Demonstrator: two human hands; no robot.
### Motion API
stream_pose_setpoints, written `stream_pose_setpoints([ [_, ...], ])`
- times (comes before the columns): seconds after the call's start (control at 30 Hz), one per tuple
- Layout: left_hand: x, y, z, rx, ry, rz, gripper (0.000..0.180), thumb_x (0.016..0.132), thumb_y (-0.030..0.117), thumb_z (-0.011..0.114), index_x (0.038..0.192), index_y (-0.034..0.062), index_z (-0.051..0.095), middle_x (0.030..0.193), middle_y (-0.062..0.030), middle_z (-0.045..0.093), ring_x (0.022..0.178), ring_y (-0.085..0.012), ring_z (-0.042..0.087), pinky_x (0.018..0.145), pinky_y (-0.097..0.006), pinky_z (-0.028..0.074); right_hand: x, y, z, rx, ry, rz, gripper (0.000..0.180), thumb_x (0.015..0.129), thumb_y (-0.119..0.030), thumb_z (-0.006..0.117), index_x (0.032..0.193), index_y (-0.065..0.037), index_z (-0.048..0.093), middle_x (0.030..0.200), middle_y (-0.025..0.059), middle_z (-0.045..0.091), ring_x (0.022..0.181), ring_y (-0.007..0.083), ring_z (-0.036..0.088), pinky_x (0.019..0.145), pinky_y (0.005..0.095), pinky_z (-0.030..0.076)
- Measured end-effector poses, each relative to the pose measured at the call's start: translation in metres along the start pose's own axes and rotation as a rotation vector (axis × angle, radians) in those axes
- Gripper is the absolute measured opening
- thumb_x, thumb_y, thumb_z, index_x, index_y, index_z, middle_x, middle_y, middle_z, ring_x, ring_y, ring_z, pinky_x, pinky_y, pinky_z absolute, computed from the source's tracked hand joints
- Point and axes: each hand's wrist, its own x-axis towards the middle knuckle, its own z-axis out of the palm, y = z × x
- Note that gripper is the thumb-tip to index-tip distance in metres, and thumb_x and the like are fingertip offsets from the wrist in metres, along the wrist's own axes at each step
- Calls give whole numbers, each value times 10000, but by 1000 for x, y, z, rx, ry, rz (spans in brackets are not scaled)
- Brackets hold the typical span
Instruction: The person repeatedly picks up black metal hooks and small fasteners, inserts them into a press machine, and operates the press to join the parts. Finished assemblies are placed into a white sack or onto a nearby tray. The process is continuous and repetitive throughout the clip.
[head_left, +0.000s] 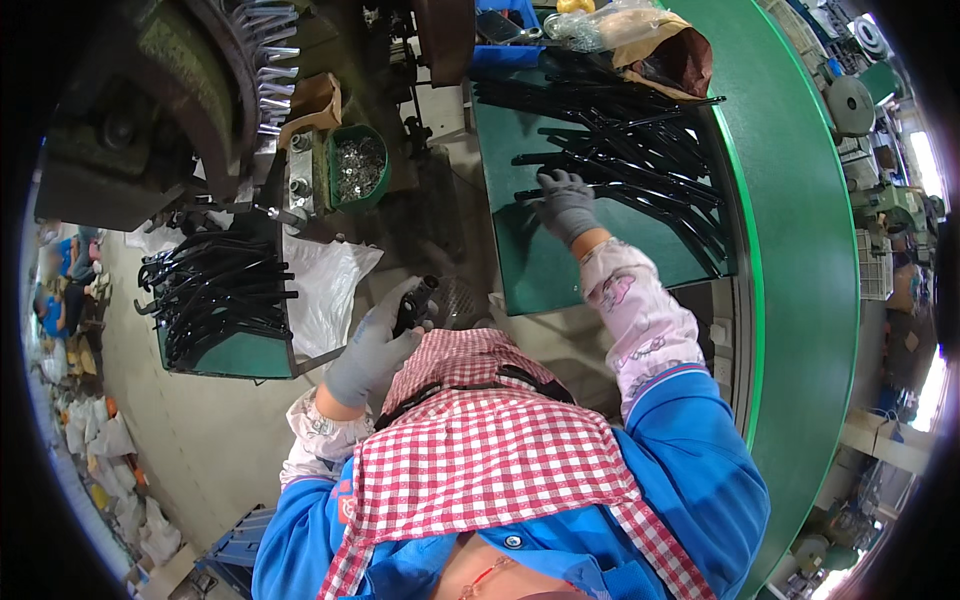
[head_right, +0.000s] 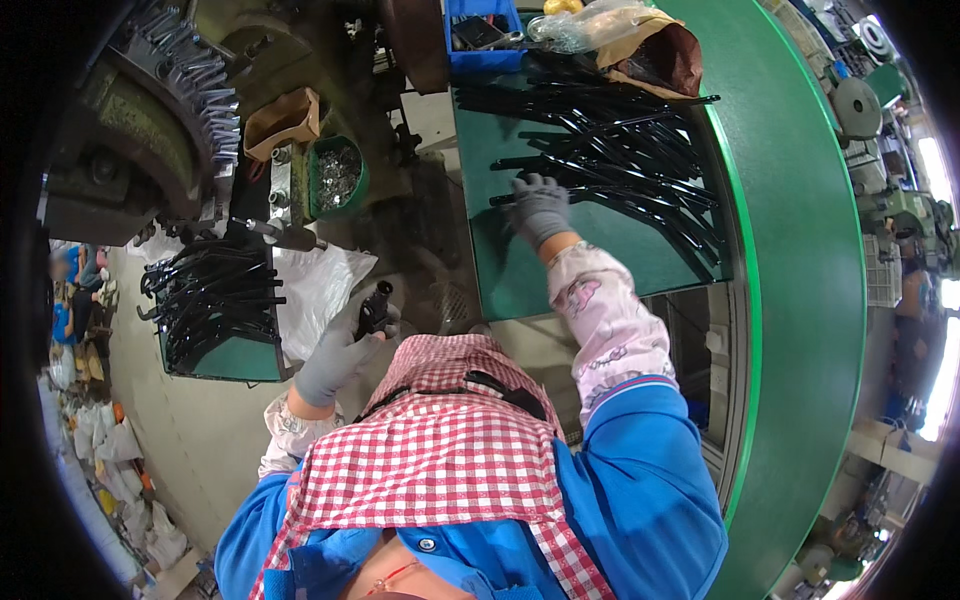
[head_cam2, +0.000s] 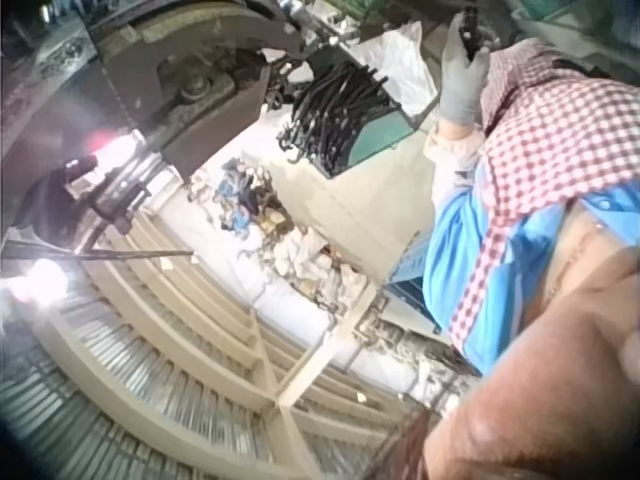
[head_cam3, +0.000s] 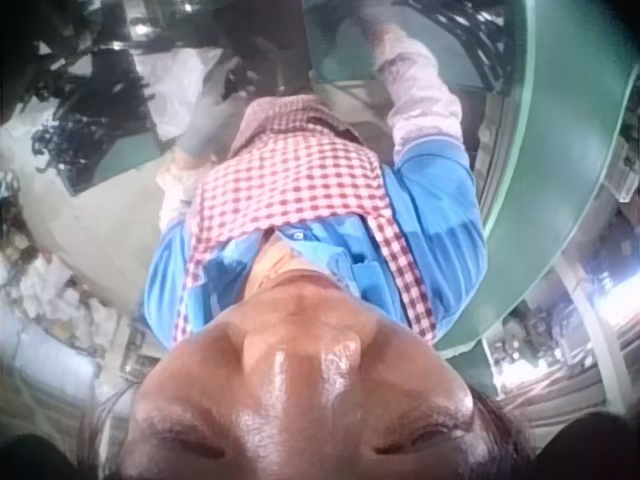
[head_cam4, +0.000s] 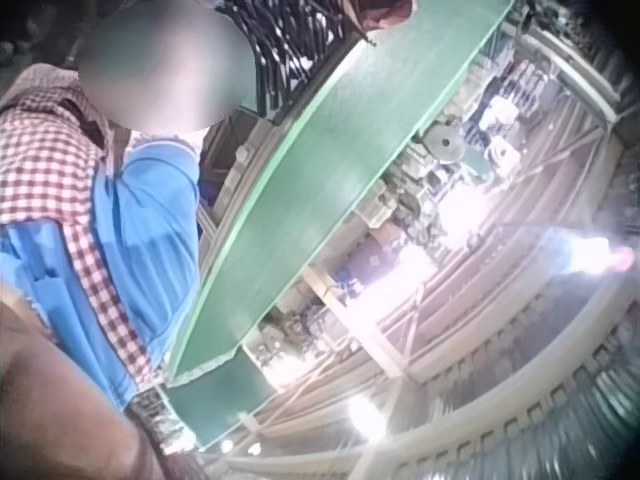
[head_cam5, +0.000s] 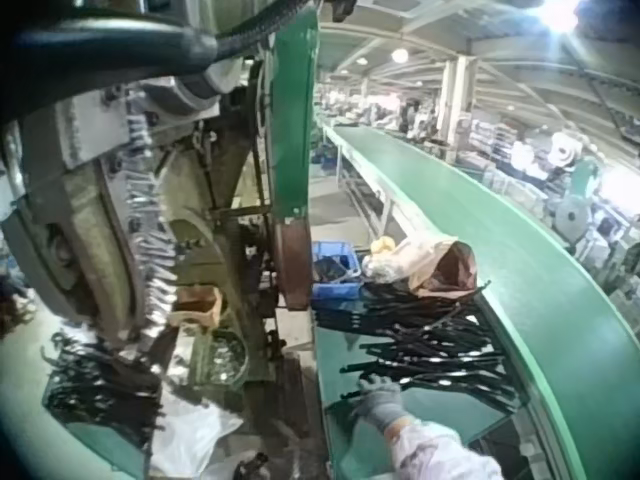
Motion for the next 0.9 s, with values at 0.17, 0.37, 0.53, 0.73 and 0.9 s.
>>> stream_pose_setpoints([
  [0.17,-5,20,-27,289,87,12,521,867,75,656,1359,-5,504,939,-80,633,818,-111,581,737,-278,479,19,57,30,-161,90,-360,277,875,-253,634,1139,-170,624,1212,71,600,1219,278,518,1034,472,381],
  [0.37,-18,63,-63,691,203,99,454,854,203,707,1243,10,574,844,-148,641,633,-221,606,614,-341,473,-27,-64,-100,402,206,-962,277,894,-240,652,1143,-131,597,895,99,630,781,317,641,665,433,511],
  [0.53,-33,82,-93,836,206,194,420,843,247,703,1186,29,599,897,-185,642,797,-346,639,696,-387,500,-53,-136,-167,262,193,-1019,352,900,-454,622,1092,-158,638,706,41,603,626,269,626,547,392,473],
  [0.73,-44,90,-128,1031,154,185,369,839,279,720,1105,50,603,876,-152,651,767,-332,650,661,-398,499,-51,-187,-179,50,30,-957,361,928,-509,552,953,-154,615,705,39,620,648,257,648,556,383,482],
  [0.9,-43,101,-150,1080,176,376,362,831,305,727,1076,69,602,840,-115,665,738,-326,658,630,-402,499,-62,-235,-178,-182,-79,-1067,350,944,-506,520,906,-166,594,723,47,656,671,248,677,568,389,502],
])
